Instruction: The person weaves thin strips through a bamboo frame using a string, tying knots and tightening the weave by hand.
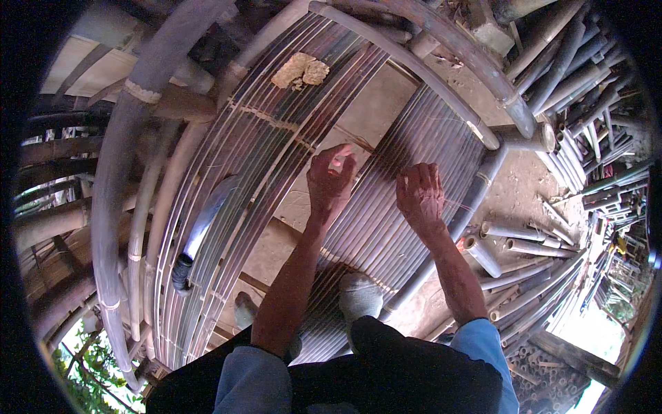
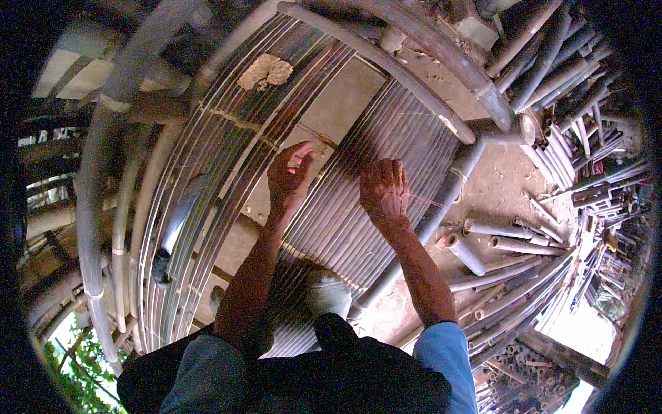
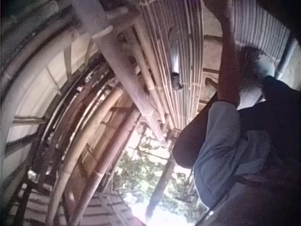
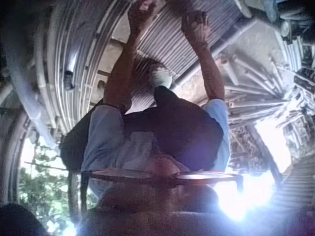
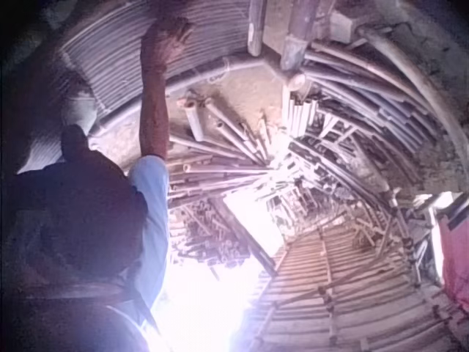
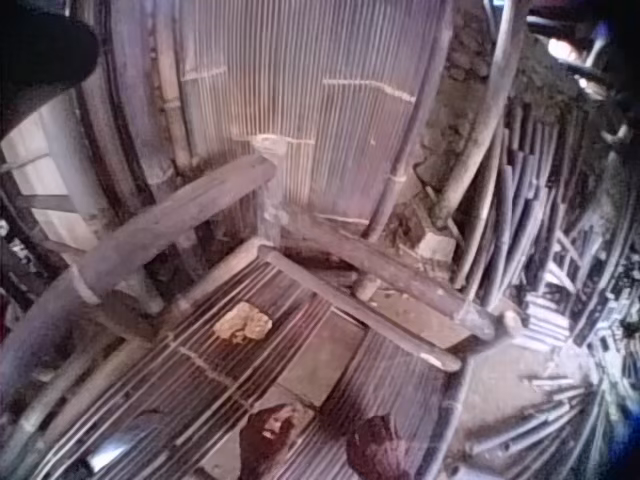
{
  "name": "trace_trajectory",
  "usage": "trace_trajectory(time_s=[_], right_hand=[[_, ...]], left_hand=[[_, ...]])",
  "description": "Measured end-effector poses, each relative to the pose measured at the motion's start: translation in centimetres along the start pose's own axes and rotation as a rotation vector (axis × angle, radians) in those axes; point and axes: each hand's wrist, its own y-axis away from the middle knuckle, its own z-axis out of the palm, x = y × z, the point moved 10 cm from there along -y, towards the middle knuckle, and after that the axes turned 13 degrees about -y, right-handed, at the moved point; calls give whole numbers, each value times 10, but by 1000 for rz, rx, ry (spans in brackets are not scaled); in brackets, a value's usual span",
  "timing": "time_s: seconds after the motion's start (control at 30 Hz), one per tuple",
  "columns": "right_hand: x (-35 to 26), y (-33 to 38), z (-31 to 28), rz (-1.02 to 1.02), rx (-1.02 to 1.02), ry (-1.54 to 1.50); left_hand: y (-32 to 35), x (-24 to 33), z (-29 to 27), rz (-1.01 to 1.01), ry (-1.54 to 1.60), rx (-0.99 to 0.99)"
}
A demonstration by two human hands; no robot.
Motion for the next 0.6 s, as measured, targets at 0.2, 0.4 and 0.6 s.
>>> trace_trajectory(time_s=[0.2,0.4,0.6], right_hand=[[75,46,-22,379,24,-449],[137,117,-68,586,53,-255],[135,113,-94,359,152,107]], left_hand=[[9,-12,-7,-32,71,116],[10,-2,0,83,53,213],[-12,-47,60,-308,396,-95]])
